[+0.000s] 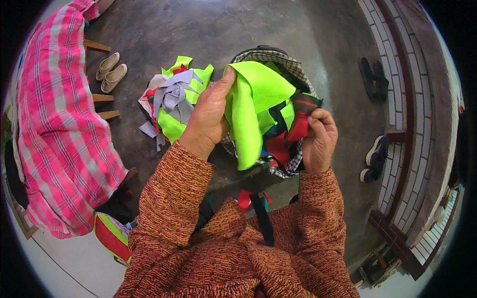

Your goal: The person sorts colorful fabric scraps from a checkered bag onto the floor. They pick up individual pieces of fabric, unfold them, and place them into a growing pile on the ground.

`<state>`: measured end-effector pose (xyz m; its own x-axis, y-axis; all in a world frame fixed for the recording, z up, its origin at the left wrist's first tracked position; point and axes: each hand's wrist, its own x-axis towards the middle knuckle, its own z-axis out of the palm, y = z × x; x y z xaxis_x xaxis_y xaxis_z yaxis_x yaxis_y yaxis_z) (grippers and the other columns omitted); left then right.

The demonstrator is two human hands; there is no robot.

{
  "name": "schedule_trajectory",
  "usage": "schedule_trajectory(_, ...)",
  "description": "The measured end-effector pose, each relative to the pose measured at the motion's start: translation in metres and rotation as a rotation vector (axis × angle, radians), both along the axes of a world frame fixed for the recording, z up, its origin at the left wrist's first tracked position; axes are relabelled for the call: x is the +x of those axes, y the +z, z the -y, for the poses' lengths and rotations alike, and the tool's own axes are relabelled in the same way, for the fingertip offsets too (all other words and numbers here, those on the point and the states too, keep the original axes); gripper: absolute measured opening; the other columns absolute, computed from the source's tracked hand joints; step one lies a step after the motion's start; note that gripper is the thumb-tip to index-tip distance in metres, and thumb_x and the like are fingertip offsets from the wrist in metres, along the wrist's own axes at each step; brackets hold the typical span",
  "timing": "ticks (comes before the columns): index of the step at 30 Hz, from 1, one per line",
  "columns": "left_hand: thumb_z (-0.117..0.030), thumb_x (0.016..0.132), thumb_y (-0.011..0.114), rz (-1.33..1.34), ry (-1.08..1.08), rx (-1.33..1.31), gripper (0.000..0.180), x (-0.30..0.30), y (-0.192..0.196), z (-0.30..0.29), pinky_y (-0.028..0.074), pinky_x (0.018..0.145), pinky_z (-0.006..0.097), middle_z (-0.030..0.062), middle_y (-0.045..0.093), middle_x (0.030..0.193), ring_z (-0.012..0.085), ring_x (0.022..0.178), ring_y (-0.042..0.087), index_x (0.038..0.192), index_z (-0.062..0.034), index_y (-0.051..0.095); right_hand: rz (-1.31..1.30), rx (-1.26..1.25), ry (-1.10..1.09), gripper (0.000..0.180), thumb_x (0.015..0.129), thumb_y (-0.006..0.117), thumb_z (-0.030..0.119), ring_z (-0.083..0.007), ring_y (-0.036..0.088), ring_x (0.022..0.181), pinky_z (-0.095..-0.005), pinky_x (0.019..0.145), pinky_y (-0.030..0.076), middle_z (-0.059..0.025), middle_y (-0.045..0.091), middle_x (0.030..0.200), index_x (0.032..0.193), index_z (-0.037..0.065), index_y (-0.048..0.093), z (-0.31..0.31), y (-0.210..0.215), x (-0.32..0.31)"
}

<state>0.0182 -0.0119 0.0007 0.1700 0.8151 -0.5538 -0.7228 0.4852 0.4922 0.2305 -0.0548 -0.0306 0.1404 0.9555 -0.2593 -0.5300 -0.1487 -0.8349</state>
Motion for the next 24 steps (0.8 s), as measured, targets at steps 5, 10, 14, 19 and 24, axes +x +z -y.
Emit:
schedule_trajectory(5, -0.04, 0.094, 0.051, -0.075, -0.112, -0.029, 0.04, 0.007, 0.002, 0.003, 0.054, 0.061, 0.029, 0.0052, 0.065, 0.089, 0.0146, 0.072, 0.063, 0.106, -0.0035, 0.06, 0.349, -0.124, 0.593, 0.032, 0.075, 0.05, -0.007, -0.0138, 0.057, 0.095, -0.0241, 0.088, 0.043, -0.0078, 0.063, 0.103, 0.105, -0.004, 0.062, 0.001, 0.007, -0.006)
schedule_trajectory(10, -0.038, 0.094, 0.05, -0.074, -0.173, -0.061, 0.038, 0.01, 0.003, 0.005, 0.052, 0.06, 0.027, 0.0047, 0.065, 0.089, 0.013, 0.071, 0.063, 0.107, -0.0037, 0.06, 0.34, -0.142, 0.593, 0.055, 0.075, 0.049, -0.008, -0.0167, 0.051, 0.113, -0.0269, 0.097, 0.038, -0.0103, 0.054, 0.124, 0.129, -0.004, 0.047, 0.008, 0.004, -0.015)
schedule_trajectory(14, -0.036, 0.095, 0.048, -0.1, -0.231, -0.039, 0.038, 0.006, 0.003, 0.008, 0.055, 0.064, 0.03, 0.0077, 0.067, 0.095, 0.0175, 0.076, 0.066, 0.114, -0.0034, 0.058, 0.312, -0.074, 0.487, 0.059, 0.073, 0.047, -0.008, -0.0157, 0.049, 0.114, -0.0272, 0.099, 0.036, -0.0086, 0.054, 0.124, 0.132, -0.003, 0.043, -0.003, 0.016, -0.012)
schedule_trajectory(19, -0.036, 0.095, 0.048, -0.04, -0.289, -0.073, 0.039, 0.004, -0.004, 0.01, 0.056, 0.065, 0.031, 0.0089, 0.067, 0.094, 0.018, 0.077, 0.066, 0.113, -0.0025, 0.058, 0.113, 0.007, 0.375, 0.063, 0.072, 0.045, -0.01, -0.0157, 0.052, 0.109, -0.0264, 0.097, 0.039, -0.0091, 0.054, 0.119, 0.134, 0.0, 0.041, -0.007, 0.026, -0.007)
schedule_trajectory(24, -0.038, 0.095, 0.049, 0.022, -0.348, -0.081, 0.041, 0.008, 0.002, 0.013, 0.054, 0.071, 0.029, 0.0082, 0.066, 0.098, 0.0154, 0.082, 0.066, 0.11, -0.0018, 0.06, 0.138, -0.016, 0.236, 0.072, 0.074, 0.046, -0.011, -0.0132, 0.056, 0.093, -0.0234, 0.085, 0.045, -0.0104, 0.055, 0.111, 0.143, 0.004, 0.027, -0.014, 0.031, -0.005)
